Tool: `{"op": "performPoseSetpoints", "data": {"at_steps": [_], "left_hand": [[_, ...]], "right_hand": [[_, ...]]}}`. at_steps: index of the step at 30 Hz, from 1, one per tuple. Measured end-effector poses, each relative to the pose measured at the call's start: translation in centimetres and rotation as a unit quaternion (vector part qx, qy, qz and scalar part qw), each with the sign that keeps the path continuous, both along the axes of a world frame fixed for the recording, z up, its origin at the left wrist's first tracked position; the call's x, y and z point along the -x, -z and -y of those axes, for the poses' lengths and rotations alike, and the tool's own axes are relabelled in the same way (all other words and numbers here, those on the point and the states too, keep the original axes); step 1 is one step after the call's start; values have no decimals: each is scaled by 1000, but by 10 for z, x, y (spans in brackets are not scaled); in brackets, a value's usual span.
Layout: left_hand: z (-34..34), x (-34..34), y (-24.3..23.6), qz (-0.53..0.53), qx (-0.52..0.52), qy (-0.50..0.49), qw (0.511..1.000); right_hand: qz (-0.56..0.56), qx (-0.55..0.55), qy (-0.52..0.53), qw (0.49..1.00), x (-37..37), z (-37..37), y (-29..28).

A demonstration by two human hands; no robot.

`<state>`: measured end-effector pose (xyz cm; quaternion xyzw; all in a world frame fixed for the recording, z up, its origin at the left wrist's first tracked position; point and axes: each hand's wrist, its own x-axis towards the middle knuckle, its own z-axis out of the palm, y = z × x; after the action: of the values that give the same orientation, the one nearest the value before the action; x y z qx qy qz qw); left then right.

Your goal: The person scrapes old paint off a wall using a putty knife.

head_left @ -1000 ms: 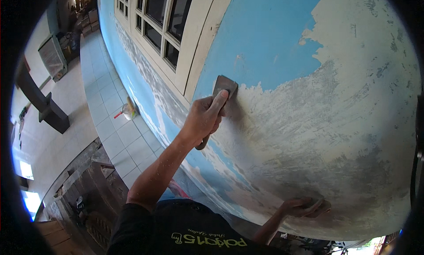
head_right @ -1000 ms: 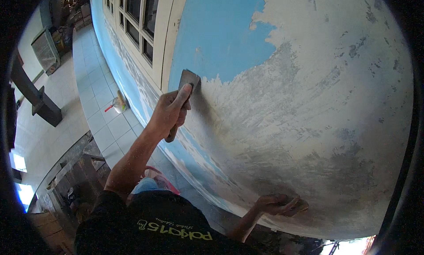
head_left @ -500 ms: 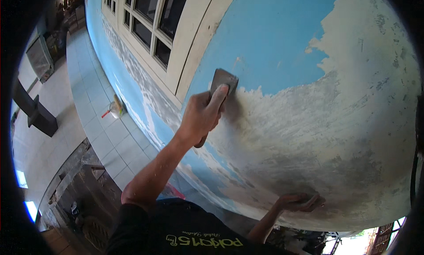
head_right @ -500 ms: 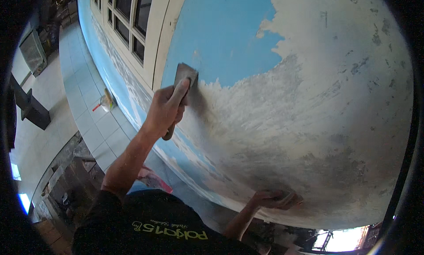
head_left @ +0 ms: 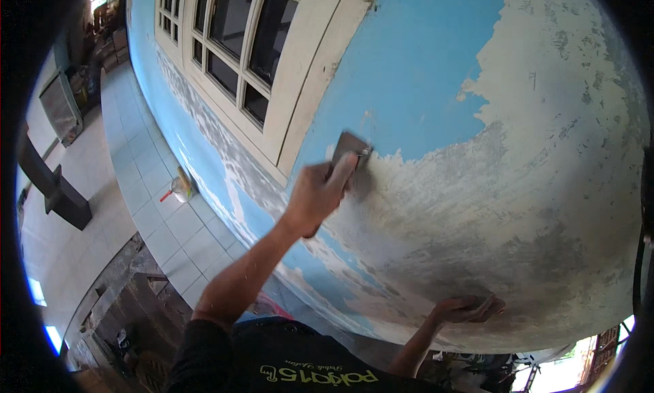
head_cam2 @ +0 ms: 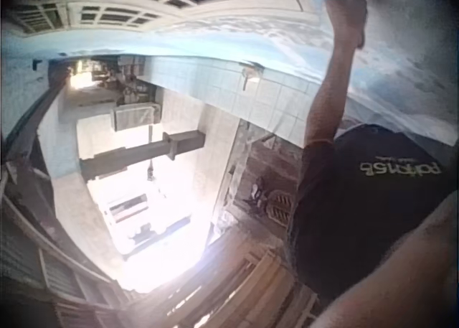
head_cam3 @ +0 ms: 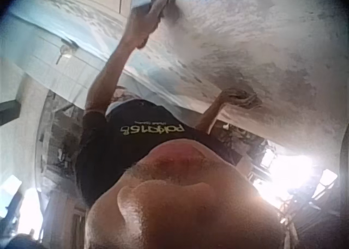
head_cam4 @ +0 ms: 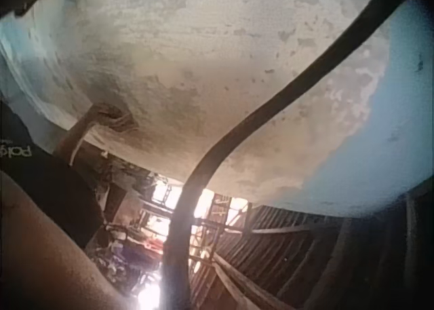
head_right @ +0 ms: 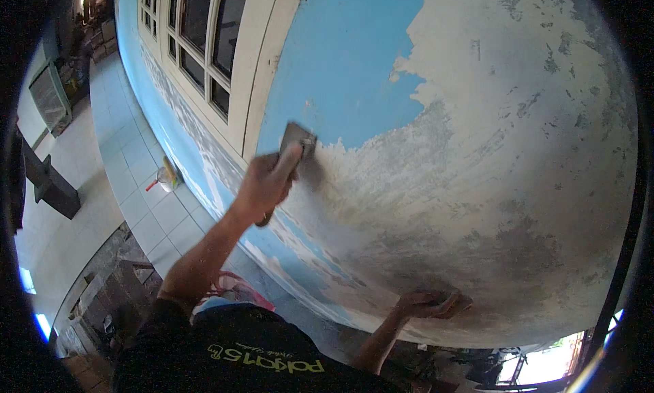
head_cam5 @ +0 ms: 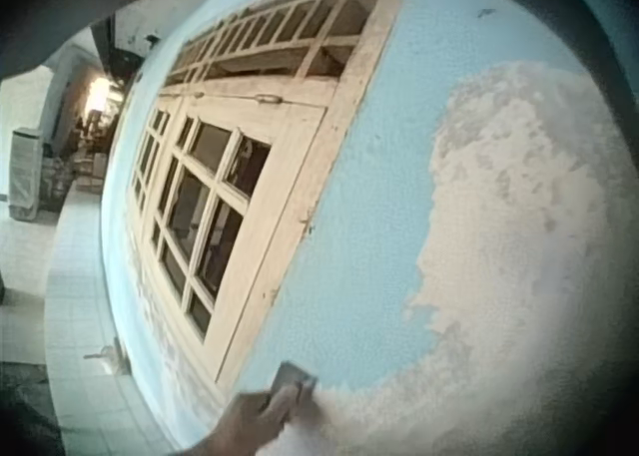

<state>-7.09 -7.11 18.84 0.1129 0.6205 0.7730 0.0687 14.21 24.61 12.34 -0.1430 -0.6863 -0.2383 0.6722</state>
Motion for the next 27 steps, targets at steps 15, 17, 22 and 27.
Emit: {"op": "performPoseSetpoints", "data": {"at_steps": [15,17,22,27], "left_hand": [[0,-3,5,-11,33,17,999],[0,2,-19,-43,32,-7,999],[-3,-20,14,-6,47,4,999],[0,-11,-12,-60,39,-26,997]], "right_hand": [[-23,22,-1,999,12,17,-5],[-14,44,7,999,4,13,1],[-8,28,-3,1000,-1,5,6],[-12,55,4,998,-1,8,10]]}}
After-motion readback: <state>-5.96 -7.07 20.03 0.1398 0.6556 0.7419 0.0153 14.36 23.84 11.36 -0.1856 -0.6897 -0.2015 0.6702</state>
